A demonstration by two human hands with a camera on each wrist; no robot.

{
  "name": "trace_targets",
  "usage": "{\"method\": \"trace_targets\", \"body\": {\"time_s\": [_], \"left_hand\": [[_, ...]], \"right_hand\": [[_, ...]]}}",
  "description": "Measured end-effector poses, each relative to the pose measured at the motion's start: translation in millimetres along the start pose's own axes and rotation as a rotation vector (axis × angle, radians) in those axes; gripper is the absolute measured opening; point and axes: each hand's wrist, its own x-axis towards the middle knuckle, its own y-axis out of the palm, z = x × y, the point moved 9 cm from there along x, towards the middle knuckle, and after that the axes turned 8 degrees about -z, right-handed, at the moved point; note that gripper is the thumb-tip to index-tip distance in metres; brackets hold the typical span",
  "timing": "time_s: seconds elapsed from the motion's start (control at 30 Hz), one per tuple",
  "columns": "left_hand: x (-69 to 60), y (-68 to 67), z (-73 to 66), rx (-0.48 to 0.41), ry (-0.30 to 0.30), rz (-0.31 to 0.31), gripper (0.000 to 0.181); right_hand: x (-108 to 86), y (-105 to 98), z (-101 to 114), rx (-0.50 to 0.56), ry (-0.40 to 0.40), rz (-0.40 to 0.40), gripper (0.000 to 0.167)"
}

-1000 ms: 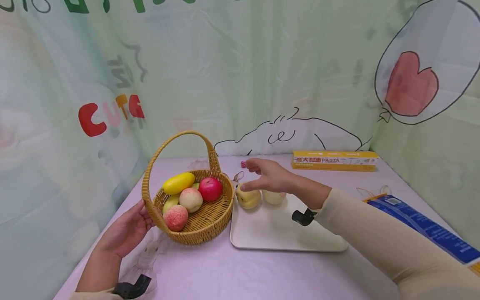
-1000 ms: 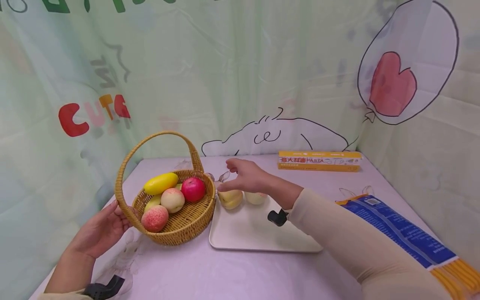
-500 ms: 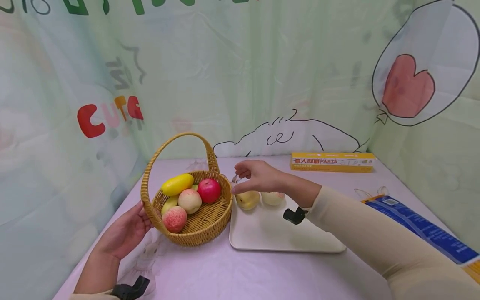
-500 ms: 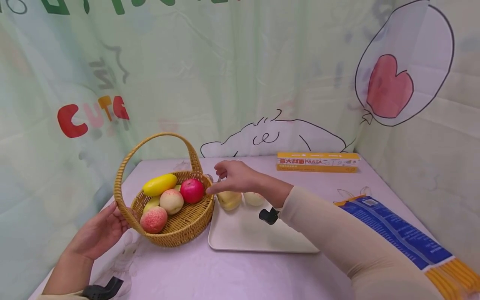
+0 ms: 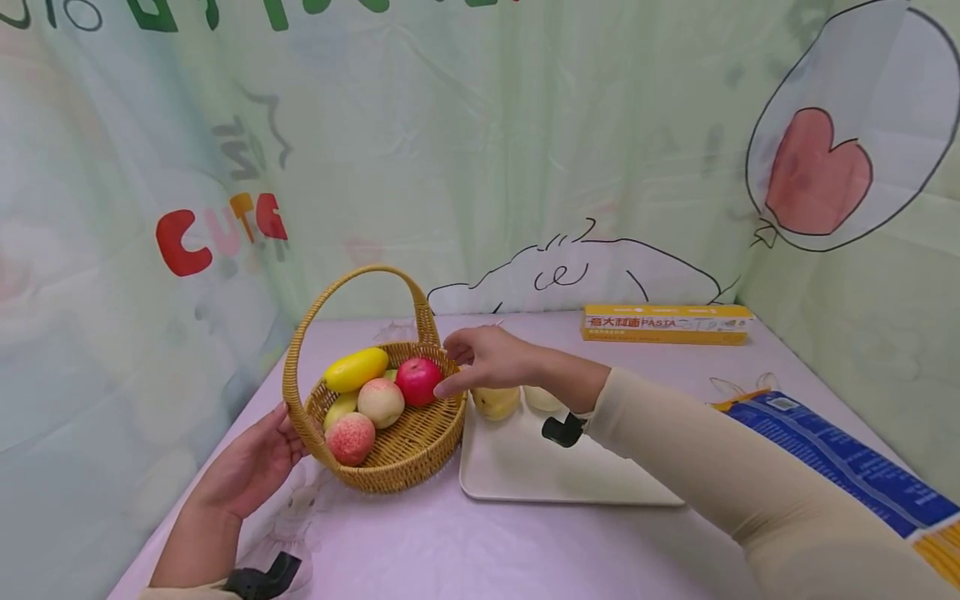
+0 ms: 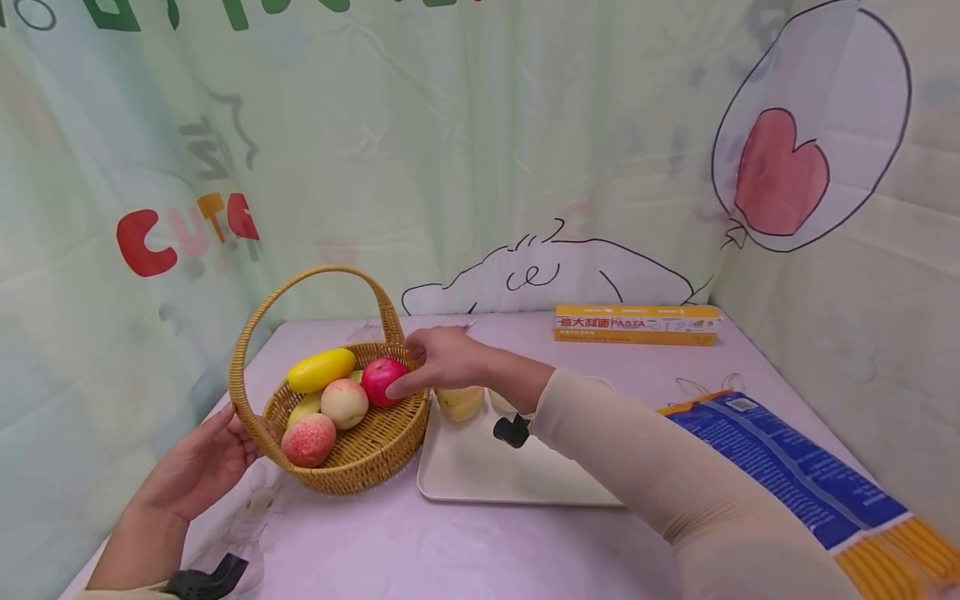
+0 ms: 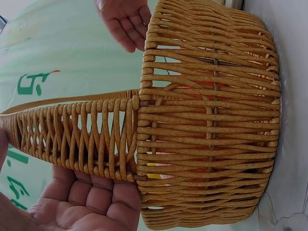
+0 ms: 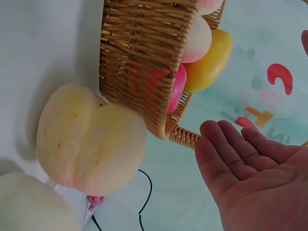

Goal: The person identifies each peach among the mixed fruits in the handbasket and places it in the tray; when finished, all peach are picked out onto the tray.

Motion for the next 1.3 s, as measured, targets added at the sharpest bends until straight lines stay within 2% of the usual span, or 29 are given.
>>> {"method": "trace_targets", "body": {"time_s": [0.47, 0.93, 1.3], "left_hand": [[-0.1, -0.8, 2.3, -0.004, -0.003, 0.003, 0.045], [0.6, -4.7, 0.8, 0.026, -0.006, -0.029, 0.037], [2.0, -4.9, 0.5, 0.031, -0.005, -0.023, 0.040]], "right_hand": [[17.1, 19, 21, 0.005, -0.010, 0.086, 0.080], [39.5, 32, 43, -0.042, -0.087, 0.147, 0.073], [55.0, 47, 47, -0.080, -0.071, 0.188, 0.080]]}}
